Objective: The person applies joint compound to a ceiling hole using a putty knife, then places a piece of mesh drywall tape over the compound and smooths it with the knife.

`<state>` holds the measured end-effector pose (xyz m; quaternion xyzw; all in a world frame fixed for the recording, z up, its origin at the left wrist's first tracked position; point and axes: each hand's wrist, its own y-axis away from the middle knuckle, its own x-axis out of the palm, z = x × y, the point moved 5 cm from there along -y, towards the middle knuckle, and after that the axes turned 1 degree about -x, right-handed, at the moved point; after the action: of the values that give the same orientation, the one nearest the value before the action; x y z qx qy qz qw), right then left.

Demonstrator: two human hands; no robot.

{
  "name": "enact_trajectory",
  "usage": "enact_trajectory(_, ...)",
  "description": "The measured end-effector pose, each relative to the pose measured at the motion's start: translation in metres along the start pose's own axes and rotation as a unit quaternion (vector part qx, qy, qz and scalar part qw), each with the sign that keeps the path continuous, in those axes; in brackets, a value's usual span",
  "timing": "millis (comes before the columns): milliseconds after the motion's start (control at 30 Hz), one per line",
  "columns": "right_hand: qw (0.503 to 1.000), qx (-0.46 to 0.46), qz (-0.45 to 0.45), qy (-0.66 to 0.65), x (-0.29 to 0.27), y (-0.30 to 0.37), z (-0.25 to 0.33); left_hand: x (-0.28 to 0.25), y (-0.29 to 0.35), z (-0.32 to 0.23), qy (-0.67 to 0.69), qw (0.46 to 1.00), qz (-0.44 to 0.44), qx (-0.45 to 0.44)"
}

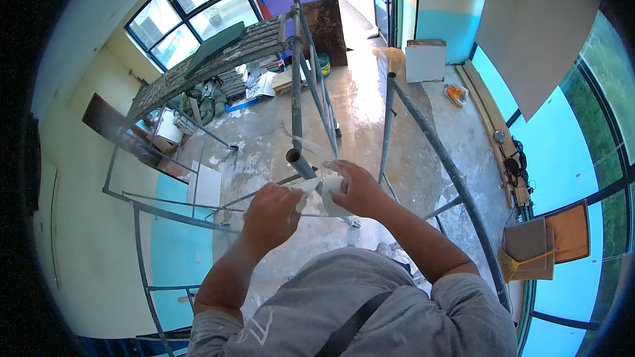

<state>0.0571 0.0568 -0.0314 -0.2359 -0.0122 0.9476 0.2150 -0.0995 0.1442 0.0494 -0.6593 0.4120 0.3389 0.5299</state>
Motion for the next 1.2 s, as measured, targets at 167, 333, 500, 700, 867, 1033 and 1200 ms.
enact_trajectory(167, 0.999, -0.031, 0.009, 0.012, 0.018, 0.004, 0.008, 0.005, 0.006, -0.009, 0.039, 0.998, -0.015, 0.041)
enact_trajectory(333, 0.999, -0.022, 0.006, 0.037, 0.025, 0.012, 0.023, 0.019, 0.013, -0.001, 0.044, 0.998, 0.006, 0.053)
enact_trajectory(500, 0.998, -0.018, -0.047, 0.046, 0.025, 0.014, 0.019, 0.043, 0.035, 0.053, 0.006, 0.993, 0.089, -0.079)
enact_trajectory(700, 0.956, -0.177, -0.07, 0.224, 0.045, -0.027, 0.024, 0.034, 0.069, 0.085, 0.036, 0.971, 0.088, -0.218)
enact_trajectory(867, 0.867, -0.296, 0.13, 0.38, 0.101, -0.078, 0.042, 0.057, 0.112, 0.095, 0.045, 0.965, 0.113, -0.231)
enact_trajectory(1033, 0.819, -0.248, 0.233, 0.462, 0.136, -0.092, -0.003, 0.062, 0.148, 0.111, 0.063, 0.941, 0.165, -0.289)
enact_trajectory(1200, 0.816, -0.29, 0.205, 0.457, 0.141, -0.096, -0.021, 0.061, 0.168, 0.119, 0.064, 0.934, 0.15, -0.317)
